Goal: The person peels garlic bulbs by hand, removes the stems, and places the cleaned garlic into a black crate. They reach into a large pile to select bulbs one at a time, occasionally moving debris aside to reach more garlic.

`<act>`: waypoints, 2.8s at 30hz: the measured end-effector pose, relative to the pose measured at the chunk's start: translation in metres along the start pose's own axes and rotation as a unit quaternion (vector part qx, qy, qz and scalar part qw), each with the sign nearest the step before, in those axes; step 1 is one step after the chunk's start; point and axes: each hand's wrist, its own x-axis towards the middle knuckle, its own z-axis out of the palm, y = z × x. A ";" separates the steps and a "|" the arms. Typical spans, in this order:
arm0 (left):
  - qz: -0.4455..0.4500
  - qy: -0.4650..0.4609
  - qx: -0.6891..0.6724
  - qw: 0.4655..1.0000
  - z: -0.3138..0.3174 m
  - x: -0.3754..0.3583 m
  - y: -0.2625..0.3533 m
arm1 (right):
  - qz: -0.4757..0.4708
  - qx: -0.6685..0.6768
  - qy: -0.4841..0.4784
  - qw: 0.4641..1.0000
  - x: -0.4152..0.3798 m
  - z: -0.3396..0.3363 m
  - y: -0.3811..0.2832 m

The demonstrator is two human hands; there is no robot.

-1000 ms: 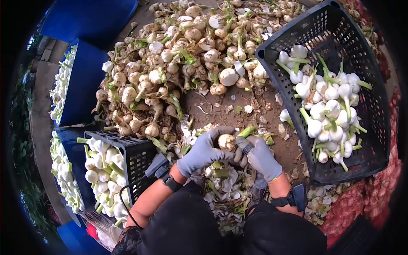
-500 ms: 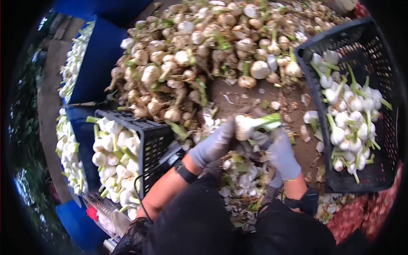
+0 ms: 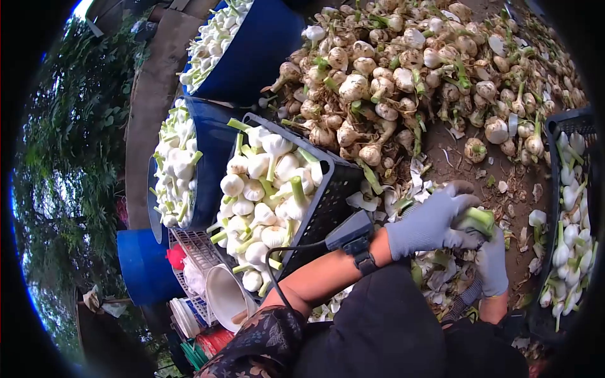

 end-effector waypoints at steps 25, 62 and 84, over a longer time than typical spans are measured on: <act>-0.216 0.267 -0.257 0.903 -0.070 -0.040 0.048 | -0.195 -0.396 -0.030 0.897 0.007 -0.012 -0.039; -0.101 0.287 -0.187 0.934 -0.063 -0.013 0.062 | -0.294 -0.329 -0.002 0.897 0.038 0.041 -0.113; -0.133 0.249 -0.143 0.949 -0.099 -0.098 0.094 | -0.049 0.130 -0.211 0.968 0.013 0.076 -0.122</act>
